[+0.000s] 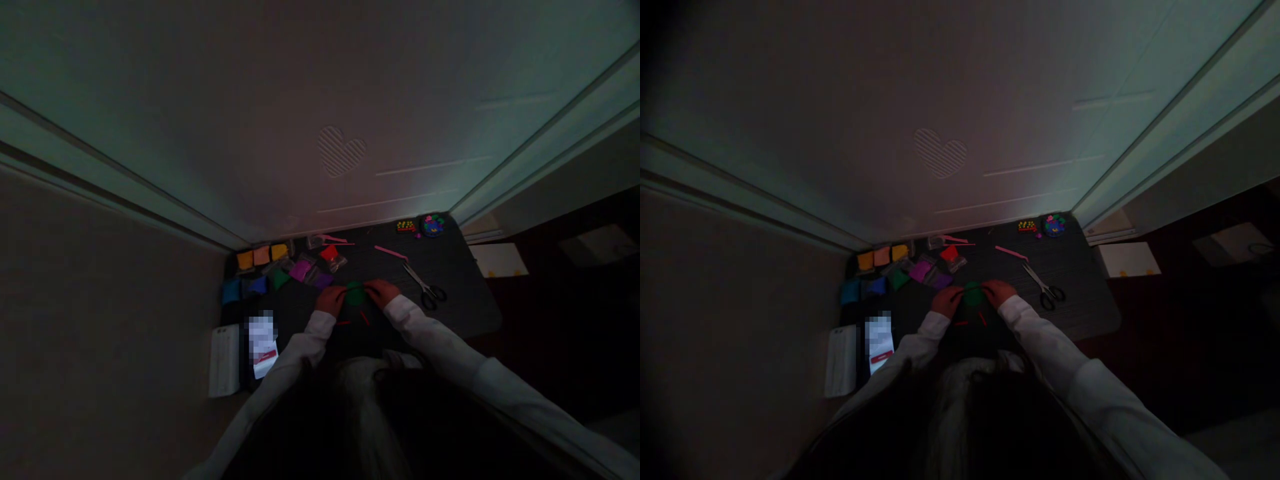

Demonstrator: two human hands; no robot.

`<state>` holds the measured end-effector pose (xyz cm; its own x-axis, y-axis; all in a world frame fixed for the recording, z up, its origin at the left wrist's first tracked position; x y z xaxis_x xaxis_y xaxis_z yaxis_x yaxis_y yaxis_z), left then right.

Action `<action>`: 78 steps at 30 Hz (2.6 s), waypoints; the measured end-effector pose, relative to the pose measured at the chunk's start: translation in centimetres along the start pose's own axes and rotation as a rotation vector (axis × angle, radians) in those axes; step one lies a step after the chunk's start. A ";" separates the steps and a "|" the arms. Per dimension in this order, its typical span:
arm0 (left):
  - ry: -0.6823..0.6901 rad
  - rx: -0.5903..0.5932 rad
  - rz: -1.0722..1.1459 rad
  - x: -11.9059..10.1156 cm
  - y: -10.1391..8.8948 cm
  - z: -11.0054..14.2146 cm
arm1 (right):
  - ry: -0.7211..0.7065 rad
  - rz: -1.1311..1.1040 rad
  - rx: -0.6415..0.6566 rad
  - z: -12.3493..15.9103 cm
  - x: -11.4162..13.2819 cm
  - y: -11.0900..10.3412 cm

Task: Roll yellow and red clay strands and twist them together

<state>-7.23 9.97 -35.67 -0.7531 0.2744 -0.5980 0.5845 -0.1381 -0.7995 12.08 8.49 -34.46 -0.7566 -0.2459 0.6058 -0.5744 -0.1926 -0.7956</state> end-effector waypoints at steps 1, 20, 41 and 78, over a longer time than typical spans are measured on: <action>-0.001 -0.002 -0.002 -0.1 -0.1 0.0 | 0.002 -0.002 -0.004 -0.1 0.0 0.1; 0.032 0.043 0.012 -1.0 -1.1 -1.1 | -0.045 -0.018 -0.021 -0.3 0.7 -0.8; 0.053 0.046 0.006 -1.2 -1.5 -0.4 | -0.088 -0.009 -0.026 0.2 1.1 -1.0; -0.229 0.009 -0.262 1.1 -3.5 8.7 | 0.210 0.377 -0.198 11.2 -1.2 1.6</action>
<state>-12.70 2.48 -34.04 -0.9261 0.0808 -0.3685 0.3602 -0.1003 -0.9274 15.61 -2.13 -36.42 -0.9589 -0.0625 0.2767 -0.2805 0.0634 -0.9578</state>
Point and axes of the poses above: each hand's wrist, its own z-axis away from the middle knuckle, its own y-axis out of the palm, x = y × z, the point moved 1 cm from there along -z, towards the middle knuckle, and after that the axes turned 6 degrees about -y, right-handed, at the moved point
